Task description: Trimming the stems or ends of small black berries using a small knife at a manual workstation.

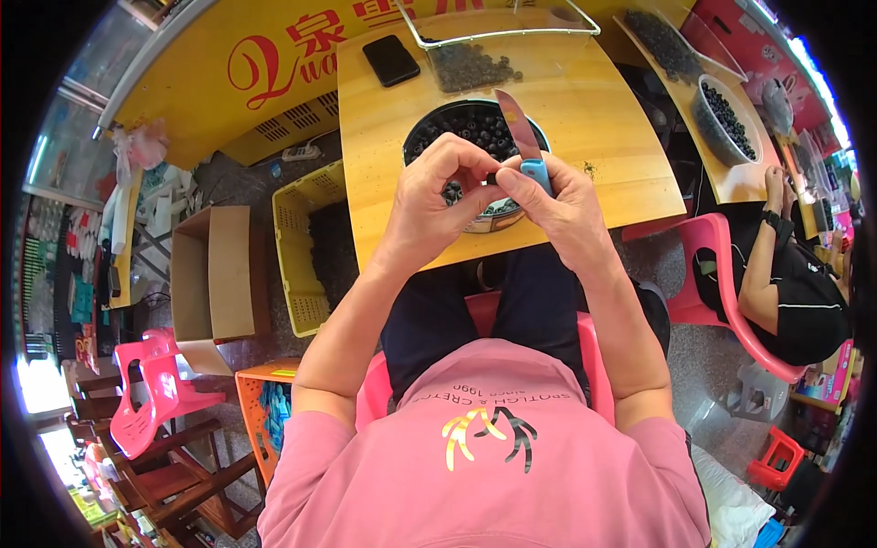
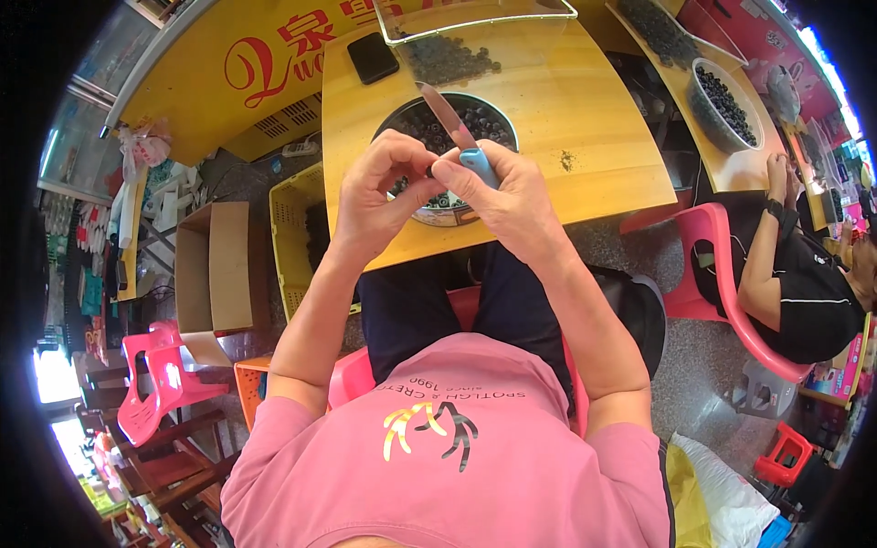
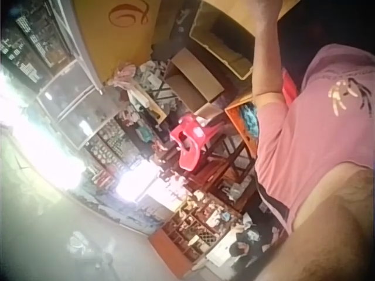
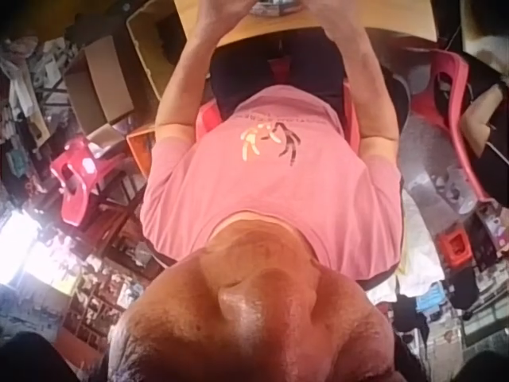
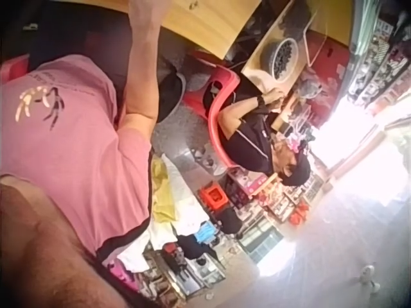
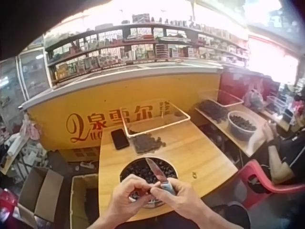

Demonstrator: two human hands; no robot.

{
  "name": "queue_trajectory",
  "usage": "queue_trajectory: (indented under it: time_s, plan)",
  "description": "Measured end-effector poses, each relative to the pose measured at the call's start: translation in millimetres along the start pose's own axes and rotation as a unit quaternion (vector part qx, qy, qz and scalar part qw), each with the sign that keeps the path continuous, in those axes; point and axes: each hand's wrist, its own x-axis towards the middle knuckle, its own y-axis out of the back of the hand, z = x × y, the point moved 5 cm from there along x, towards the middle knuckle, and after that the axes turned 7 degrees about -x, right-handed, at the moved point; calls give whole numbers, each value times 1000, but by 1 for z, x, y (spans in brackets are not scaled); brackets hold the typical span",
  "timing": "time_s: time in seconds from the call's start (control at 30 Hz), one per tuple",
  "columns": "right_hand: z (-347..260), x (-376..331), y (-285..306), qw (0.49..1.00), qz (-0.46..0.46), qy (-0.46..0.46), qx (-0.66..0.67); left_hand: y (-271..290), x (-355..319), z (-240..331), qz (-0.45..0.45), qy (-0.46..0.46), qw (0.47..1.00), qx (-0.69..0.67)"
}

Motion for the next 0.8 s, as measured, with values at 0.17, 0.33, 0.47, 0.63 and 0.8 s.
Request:
queue_trajectory:
  time_s: [0.17, 0.33, 0.47, 0.63, 0.8]
  plan:
    - [-3, -3, -1, 998, -26, -47, 39, -4, -9, -7, 18, 51, 982, -179]
    - [-5, -2, -1, 999, -29, -39, 23, -6, -20, -18, 71, 140, 954, -254]
    - [-13, -2, -1, 1000, -19, 13, -4, -10, -21, -15, 68, 191, 952, -229]
    - [-7, 0, 4, 997, -9, 19, -69, -9, -20, -8, 57, 130, 981, -132]
    - [-6, -1, 6, 998, -11, 11, -62, -10, -22, -15, 53, 186, 963, -186]
